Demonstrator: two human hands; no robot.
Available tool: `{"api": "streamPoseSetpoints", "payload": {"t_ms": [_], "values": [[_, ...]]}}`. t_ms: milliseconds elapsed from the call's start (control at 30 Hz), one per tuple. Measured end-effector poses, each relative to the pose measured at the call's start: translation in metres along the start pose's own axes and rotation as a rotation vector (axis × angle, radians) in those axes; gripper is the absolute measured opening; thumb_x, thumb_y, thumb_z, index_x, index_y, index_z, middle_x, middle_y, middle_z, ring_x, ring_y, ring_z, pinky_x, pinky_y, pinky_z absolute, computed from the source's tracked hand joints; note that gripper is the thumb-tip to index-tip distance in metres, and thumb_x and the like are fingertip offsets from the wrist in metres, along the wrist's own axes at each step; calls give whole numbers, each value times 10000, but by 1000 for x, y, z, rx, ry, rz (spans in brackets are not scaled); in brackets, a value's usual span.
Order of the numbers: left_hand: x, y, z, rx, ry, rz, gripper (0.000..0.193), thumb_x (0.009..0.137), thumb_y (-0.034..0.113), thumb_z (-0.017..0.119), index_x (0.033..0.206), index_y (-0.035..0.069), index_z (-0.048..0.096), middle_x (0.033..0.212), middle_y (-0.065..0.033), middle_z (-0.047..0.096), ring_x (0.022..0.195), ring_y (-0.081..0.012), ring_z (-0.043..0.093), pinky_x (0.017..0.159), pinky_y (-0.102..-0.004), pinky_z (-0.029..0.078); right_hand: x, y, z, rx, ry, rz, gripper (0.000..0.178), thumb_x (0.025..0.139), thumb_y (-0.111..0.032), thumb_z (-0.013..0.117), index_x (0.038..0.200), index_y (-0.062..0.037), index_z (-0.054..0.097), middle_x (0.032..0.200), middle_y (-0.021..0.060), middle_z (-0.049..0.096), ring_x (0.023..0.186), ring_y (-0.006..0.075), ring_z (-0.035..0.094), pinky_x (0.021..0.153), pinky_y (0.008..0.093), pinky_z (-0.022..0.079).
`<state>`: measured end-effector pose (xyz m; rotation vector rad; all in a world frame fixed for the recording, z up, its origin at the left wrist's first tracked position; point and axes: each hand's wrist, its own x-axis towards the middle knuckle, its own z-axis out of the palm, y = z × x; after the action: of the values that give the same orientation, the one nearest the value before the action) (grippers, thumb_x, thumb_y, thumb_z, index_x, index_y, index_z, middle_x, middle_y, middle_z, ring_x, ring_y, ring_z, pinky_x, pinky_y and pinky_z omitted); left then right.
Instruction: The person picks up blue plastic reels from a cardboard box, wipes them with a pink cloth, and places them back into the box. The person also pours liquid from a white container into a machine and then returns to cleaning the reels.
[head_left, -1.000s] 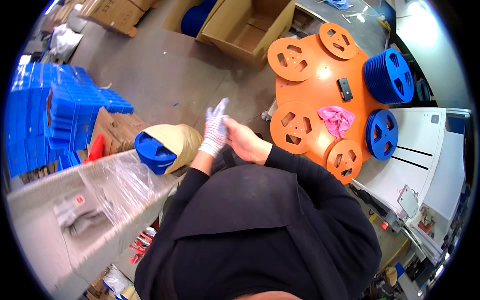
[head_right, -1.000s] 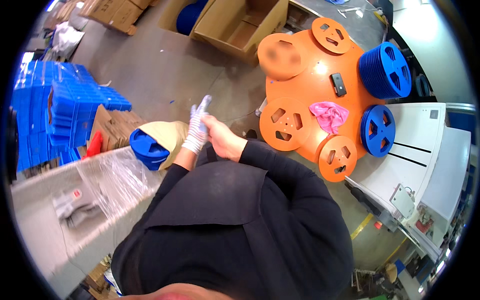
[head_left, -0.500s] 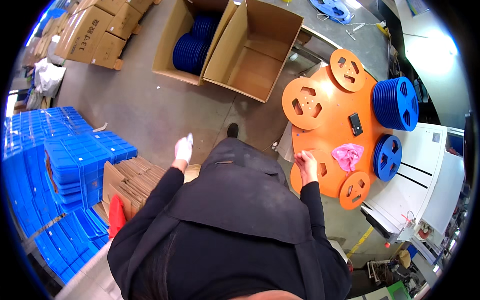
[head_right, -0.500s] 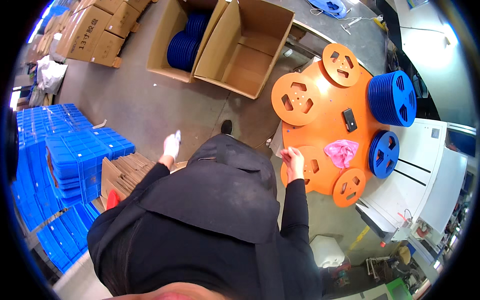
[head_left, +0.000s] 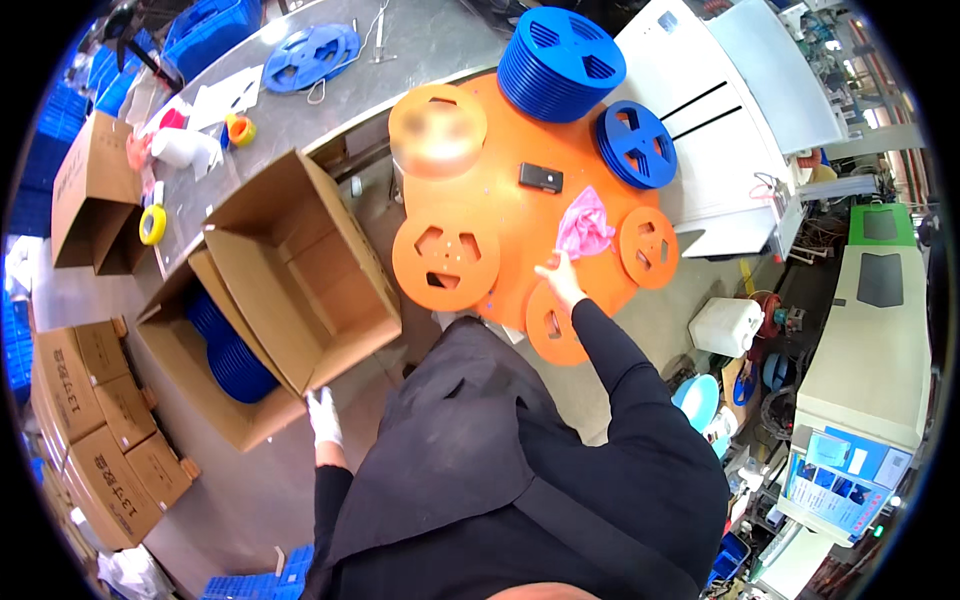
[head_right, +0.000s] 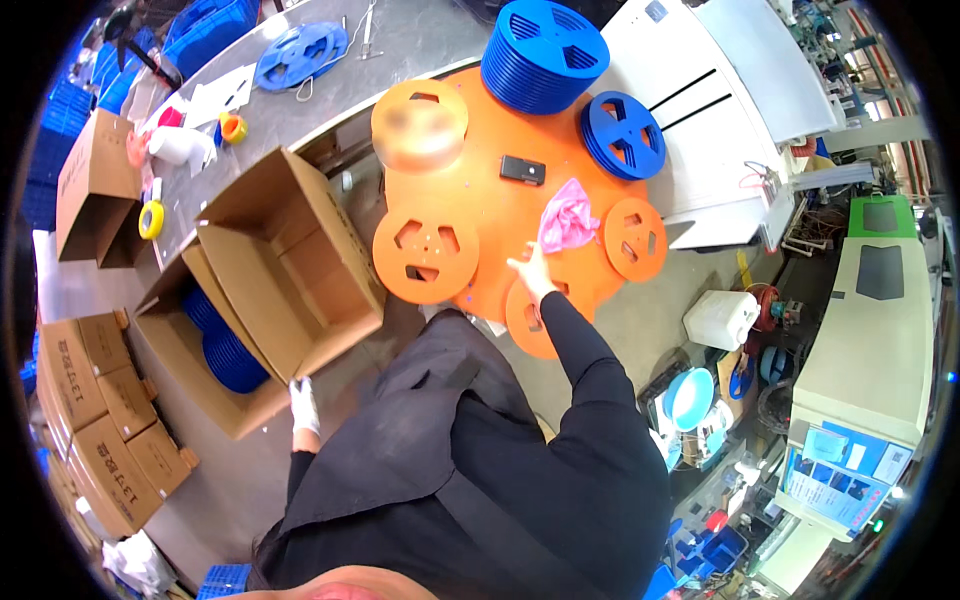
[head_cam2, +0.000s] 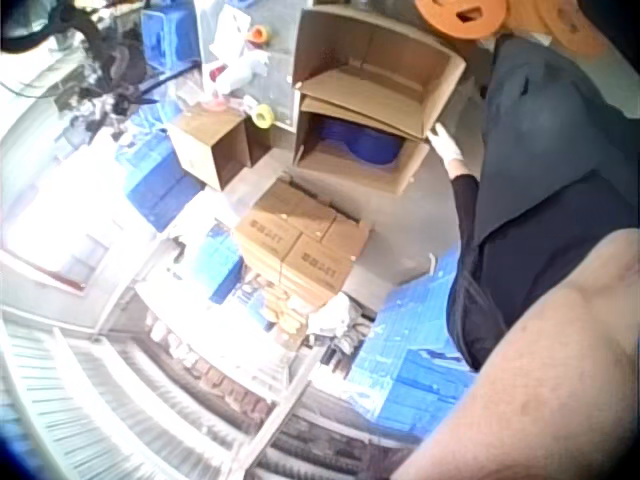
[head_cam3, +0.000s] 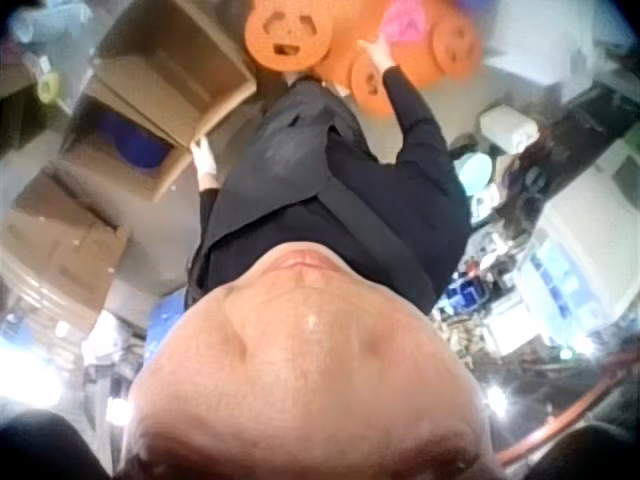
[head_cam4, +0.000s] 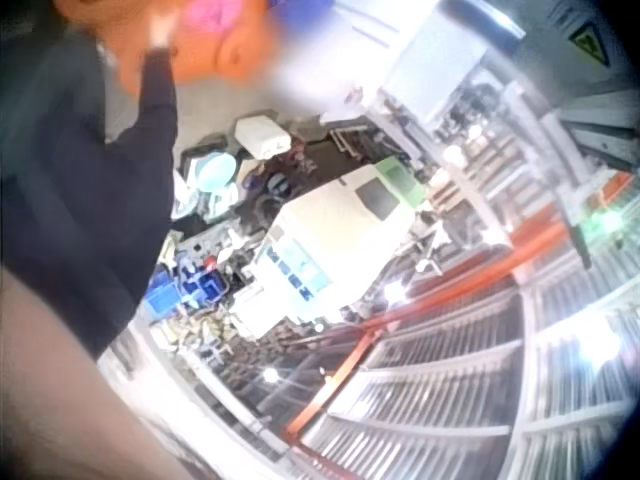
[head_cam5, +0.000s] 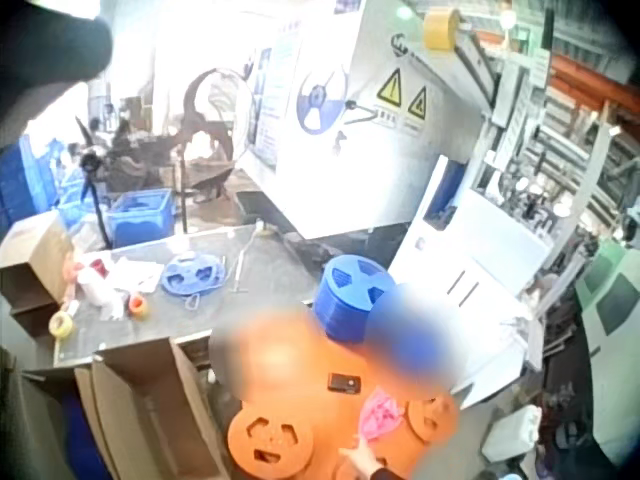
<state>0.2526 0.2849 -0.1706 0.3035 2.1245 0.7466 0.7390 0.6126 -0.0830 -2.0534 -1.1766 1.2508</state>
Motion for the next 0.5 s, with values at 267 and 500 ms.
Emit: {"api": "streamPoseSetpoints", "payload": {"t_ms": [267, 500], "values": [[-27, -26, 0, 354, -562, 168, 385, 925, 247, 563, 1230, 13, 536, 1157, -165, 601, 1071, -242, 586, 926, -361, 469, 261, -176, -3, -562, 269, -809, 852, 739, -298, 777, 1405, 19, 352, 1374, 234, 432, 1302, 367, 396, 1082, 416, 343], [-48, 155, 61, 106, -259, -366, 383, 946, 200, 513, 1290, 32, 518, 1031, -72, 602, 943, -168, 547, 843, -293, 454, 402, -344, 34, -326, 289, -644, 916, 730, -393, 772, 1385, 81, 342, 1390, 281, 402, 1314, 366, 397, 1086, 398, 343]]}}
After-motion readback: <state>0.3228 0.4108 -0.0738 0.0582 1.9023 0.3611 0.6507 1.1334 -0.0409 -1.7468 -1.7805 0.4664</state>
